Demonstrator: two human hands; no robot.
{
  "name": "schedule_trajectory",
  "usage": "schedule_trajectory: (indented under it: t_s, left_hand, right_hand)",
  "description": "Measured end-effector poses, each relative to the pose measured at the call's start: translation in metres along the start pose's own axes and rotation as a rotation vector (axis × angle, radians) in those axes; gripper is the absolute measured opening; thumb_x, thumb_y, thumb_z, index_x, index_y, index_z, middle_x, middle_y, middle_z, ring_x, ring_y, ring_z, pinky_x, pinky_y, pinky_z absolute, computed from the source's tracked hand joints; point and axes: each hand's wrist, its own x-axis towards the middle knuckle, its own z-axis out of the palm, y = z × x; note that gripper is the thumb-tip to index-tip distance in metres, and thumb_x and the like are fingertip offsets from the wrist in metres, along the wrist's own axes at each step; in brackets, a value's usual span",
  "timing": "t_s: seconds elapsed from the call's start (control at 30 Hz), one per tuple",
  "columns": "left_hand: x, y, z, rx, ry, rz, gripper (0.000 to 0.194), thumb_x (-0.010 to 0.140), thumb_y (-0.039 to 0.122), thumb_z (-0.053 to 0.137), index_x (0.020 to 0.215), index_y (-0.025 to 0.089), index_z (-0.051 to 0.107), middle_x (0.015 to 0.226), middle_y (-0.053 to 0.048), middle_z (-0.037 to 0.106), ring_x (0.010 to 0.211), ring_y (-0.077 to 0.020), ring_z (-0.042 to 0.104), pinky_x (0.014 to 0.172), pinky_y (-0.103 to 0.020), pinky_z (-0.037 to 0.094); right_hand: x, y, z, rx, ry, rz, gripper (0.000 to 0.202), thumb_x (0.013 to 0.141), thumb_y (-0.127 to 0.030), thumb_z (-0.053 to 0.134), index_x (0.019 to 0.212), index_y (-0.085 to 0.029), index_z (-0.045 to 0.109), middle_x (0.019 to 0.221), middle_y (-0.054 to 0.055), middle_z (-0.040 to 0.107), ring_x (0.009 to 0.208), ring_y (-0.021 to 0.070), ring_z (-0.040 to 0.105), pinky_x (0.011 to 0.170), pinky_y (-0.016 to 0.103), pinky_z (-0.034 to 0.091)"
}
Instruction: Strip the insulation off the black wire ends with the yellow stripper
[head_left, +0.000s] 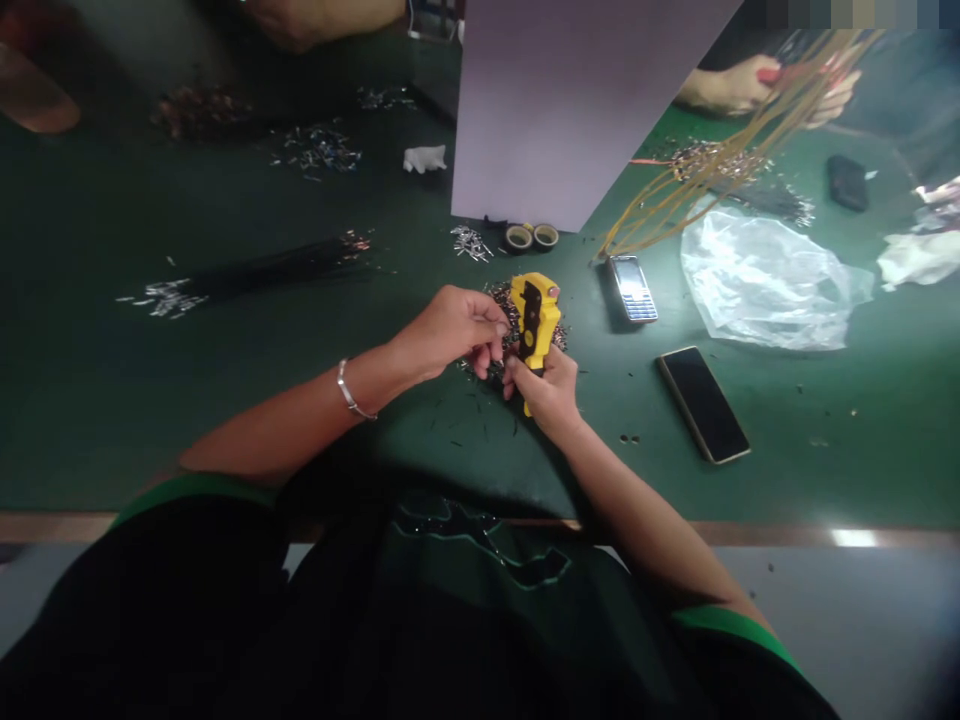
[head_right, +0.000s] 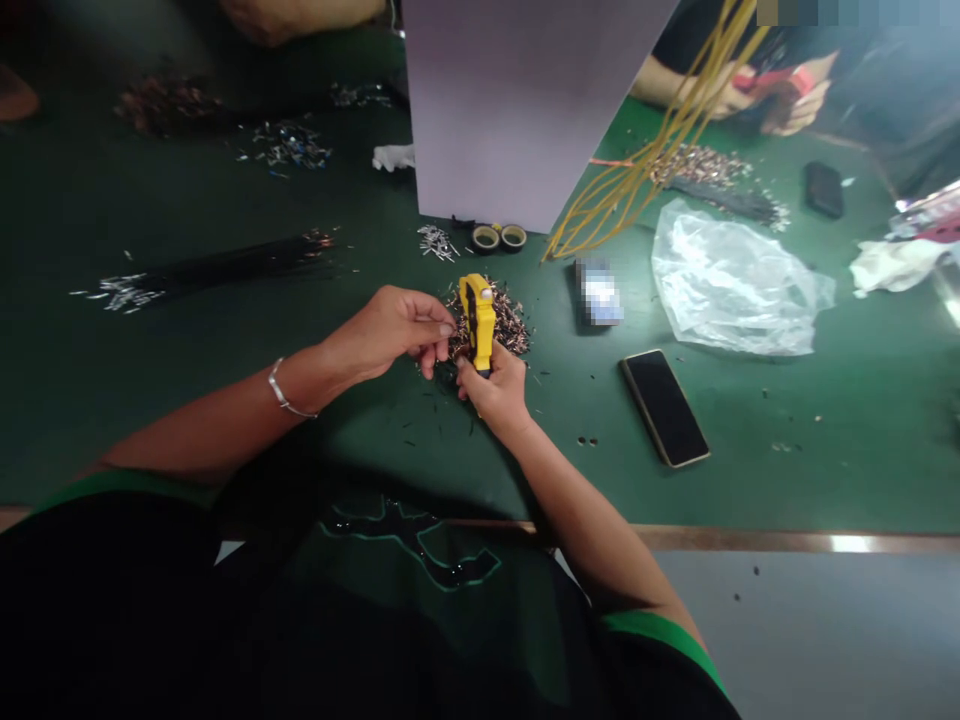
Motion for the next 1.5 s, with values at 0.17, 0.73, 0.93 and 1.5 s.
schedule_trajectory:
  t_s: [0.17, 0.73, 0.93, 1.5]
  left_hand:
    - [0.000, 0.007, -0.007, -0.029, -0.003, 0.017, 0.006, 0.080, 0.007, 0.063, 0.078, 0.011, 0.060, 0.061, -0.002, 0.066, 0.044, -0.0068, 0.059, 0.048, -0.022, 0.050]
    - [0.000, 0.022, -0.020, -0.038, -0.015, 0.051, 0.006, 0.082, 0.012, 0.060, 0.087, 0.011, 0.061, 0.065, -0.002, 0.066, 0.047, -0.0062, 0.060, 0.051, -0.021, 0.047]
    - [0.002, 0.017, -0.017, -0.065, -0.041, 0.027, 0.007, 0.083, 0.015, 0.063, 0.089, 0.011, 0.061, 0.064, -0.002, 0.066, 0.045, -0.0071, 0.059, 0.051, -0.023, 0.047]
    - [0.006, 0.013, -0.019, -0.062, -0.037, 0.058, 0.012, 0.078, 0.013, 0.059, 0.089, 0.011, 0.065, 0.063, -0.002, 0.064, 0.046, -0.0081, 0.058, 0.052, -0.025, 0.047]
  right_hand:
    - [-0.005, -0.007, -0.016, 0.156, -0.101, 0.056, 0.022, 0.071, -0.028, 0.067, 0.089, -0.018, 0.062, 0.065, -0.002, 0.063, 0.050, 0.0141, 0.060, 0.054, 0.032, 0.052]
    - [-0.005, -0.018, -0.039, 0.214, -0.414, 0.092, 0.033, 0.066, -0.023, 0.073, 0.098, -0.018, 0.067, 0.074, 0.001, 0.069, 0.065, 0.0175, 0.062, 0.065, 0.034, 0.049]
    - [-0.002, -0.021, -0.041, 0.177, -0.453, 0.093, 0.032, 0.065, -0.022, 0.069, 0.097, -0.018, 0.067, 0.074, 0.001, 0.069, 0.065, 0.0181, 0.063, 0.066, 0.035, 0.050]
    - [0.001, -0.021, -0.037, 0.099, -0.463, 0.048, 0.025, 0.069, -0.021, 0.065, 0.094, -0.017, 0.067, 0.067, 0.000, 0.066, 0.060, 0.0166, 0.059, 0.064, 0.035, 0.048]
